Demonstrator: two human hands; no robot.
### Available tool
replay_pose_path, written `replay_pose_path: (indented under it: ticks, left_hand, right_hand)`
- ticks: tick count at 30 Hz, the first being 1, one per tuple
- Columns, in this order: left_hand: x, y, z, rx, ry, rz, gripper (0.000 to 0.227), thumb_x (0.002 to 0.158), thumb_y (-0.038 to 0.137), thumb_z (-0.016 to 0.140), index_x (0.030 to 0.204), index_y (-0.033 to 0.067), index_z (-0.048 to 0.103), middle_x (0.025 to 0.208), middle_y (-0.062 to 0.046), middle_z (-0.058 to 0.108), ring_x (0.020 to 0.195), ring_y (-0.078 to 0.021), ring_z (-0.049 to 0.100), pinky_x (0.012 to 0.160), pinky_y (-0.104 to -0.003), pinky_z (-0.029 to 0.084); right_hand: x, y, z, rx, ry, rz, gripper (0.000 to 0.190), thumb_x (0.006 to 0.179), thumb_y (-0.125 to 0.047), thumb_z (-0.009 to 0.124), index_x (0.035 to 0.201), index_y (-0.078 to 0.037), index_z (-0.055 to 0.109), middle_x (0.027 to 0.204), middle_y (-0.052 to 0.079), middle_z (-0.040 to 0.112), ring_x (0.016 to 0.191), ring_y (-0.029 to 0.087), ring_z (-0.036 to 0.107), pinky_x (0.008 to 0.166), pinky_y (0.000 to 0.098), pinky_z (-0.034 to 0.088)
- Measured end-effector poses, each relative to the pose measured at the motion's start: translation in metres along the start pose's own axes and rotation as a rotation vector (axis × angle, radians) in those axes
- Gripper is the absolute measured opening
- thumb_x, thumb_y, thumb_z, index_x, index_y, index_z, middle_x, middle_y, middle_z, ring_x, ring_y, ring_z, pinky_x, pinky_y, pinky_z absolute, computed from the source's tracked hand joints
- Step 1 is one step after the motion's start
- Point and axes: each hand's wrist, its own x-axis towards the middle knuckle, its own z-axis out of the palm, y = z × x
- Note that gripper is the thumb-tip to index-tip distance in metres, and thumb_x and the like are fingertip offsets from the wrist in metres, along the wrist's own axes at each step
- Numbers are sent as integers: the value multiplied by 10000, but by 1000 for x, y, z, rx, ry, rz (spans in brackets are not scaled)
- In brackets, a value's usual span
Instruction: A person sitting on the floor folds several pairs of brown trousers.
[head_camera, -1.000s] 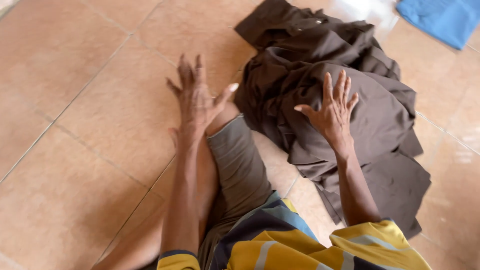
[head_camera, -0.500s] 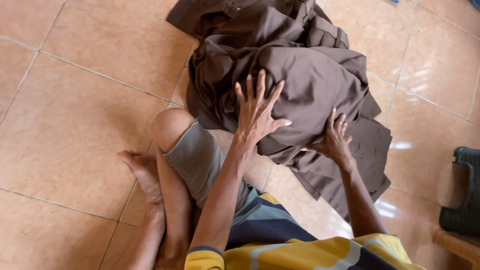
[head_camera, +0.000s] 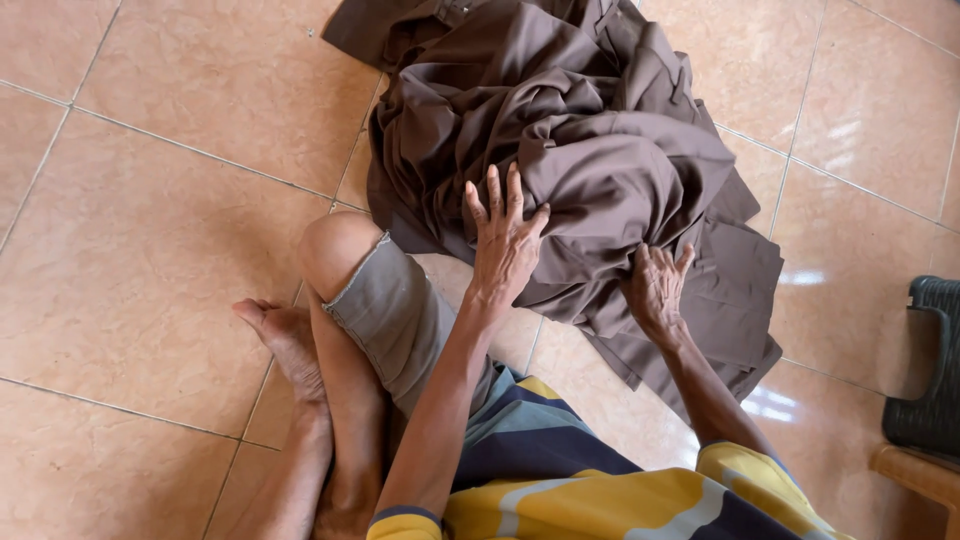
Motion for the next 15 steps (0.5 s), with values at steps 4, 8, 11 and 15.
replay_pose_path:
  ticks: [4,8,11,15]
  left_hand:
    - [-2,-2,-13,-33,-2,-28,393,745,220,883,1113,171,755,1594,-293,332,1498,-552,235,1157,-804,140]
    - [-2,7,-37,-383,69,-218,257,882,140,759,1133,141,702,1575,-206,421,1390,-447,456,1108,-635,367]
    - [5,18,-82,-780,133,-404,131,1019,150,597,1136,161,653,1439,-159,587,1270,-380,615,1017,-490,548]
    - [3,11,-93,-912,5,-569,192,1007,251,517,1189,231,576,1055,-118,675,1026,-337,698,907,-486,558]
  right_hand:
    - [4,-46,-32,103,47,34,380,684,-279,860,872,-124,569,801,82,625,781,298,656,1174,666,224]
    - [9,-109,-89,671,-58,51,405,610,-170,866,943,-56,666,830,93,730,707,248,659,792,442,470]
    - [10,-163,-113,934,59,53,283,690,-147,868,928,-61,741,743,79,712,608,206,662,601,323,558]
    - [33,-211,-158,839,192,98,396,748,-153,816,1048,19,625,948,278,609,973,529,625,771,579,520]
